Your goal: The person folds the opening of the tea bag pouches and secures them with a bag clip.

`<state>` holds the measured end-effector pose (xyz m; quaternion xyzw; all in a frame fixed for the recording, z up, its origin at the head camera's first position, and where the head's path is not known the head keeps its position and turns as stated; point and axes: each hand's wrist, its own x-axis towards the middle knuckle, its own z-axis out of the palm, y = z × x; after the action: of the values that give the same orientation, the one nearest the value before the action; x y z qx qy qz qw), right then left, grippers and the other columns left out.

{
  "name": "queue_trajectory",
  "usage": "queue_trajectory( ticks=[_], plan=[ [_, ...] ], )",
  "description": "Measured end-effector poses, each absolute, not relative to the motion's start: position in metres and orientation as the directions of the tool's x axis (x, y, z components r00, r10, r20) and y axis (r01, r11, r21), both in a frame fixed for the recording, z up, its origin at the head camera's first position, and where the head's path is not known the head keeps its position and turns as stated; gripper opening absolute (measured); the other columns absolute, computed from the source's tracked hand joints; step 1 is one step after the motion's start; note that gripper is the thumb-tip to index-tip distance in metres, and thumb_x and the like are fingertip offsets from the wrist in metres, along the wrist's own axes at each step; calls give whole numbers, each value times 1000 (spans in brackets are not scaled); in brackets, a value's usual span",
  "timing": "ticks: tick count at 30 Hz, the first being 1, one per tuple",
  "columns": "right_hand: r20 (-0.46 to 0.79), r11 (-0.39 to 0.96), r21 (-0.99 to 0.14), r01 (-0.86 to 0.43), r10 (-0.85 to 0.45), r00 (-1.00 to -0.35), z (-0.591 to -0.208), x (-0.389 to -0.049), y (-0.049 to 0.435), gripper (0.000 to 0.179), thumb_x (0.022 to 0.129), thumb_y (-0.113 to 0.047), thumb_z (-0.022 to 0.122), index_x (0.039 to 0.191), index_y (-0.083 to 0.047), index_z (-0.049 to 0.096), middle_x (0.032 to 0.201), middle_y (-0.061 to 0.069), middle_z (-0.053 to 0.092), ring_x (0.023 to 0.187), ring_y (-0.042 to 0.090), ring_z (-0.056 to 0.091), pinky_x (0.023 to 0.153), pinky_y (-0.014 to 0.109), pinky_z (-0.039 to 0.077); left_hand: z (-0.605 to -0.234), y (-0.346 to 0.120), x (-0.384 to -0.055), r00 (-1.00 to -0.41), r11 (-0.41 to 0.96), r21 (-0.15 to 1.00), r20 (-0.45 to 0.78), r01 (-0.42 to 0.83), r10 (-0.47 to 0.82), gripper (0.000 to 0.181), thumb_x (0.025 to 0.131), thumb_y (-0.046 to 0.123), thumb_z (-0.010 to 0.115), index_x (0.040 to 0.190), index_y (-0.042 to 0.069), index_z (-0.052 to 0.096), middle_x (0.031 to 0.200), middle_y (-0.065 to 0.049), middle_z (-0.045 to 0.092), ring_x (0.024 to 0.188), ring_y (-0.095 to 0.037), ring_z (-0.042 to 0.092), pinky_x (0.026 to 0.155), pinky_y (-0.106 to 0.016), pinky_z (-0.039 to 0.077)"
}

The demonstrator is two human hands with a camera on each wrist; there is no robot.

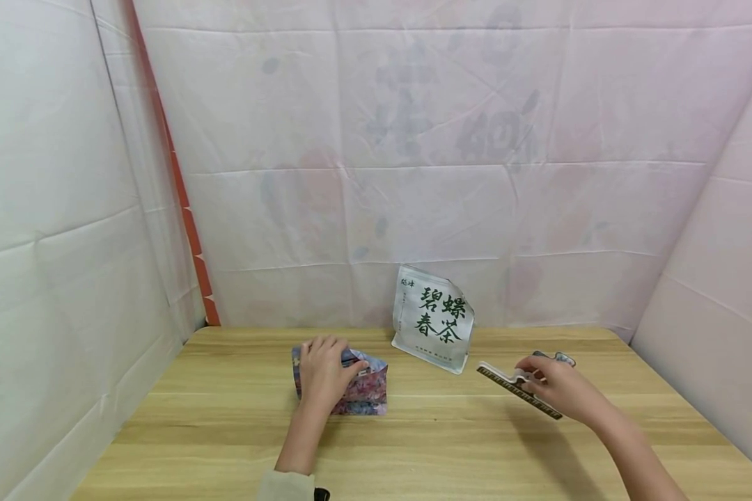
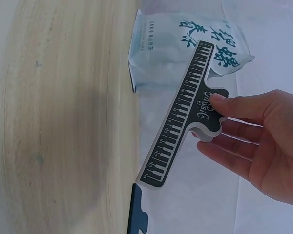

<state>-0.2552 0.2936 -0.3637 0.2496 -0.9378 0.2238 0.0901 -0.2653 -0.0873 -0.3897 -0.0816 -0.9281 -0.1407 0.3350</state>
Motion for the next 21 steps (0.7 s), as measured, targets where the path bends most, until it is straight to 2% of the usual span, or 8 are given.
queue_trajectory(
  ticks=[15, 21],
  plan=[
    [369, 764, -340, -549, -429, -825, -367, -257, 278, 22, 77, -1, 70, 97, 2, 62, 86, 4, 63, 76, 25, 62, 63, 31, 52, -391, -87, -266, -755, 945, 208, 653, 253, 58, 46, 66, 50, 76, 92, 13, 68, 98, -3, 63, 94, -23, 53, 87, -43, 36],
    [359, 755, -369, -542, -422, -833, -371, -257, 270, 22, 78, -1, 70, 98, 3, 62, 86, 3, 63, 78, 26, 61, 64, 32, 52, -391, -88, -267, -750, 946, 202, 658, 255, 62, 45, 66, 50, 76, 92, 14, 68, 97, -2, 63, 94, -23, 53, 86, -43, 36]
  ],
)
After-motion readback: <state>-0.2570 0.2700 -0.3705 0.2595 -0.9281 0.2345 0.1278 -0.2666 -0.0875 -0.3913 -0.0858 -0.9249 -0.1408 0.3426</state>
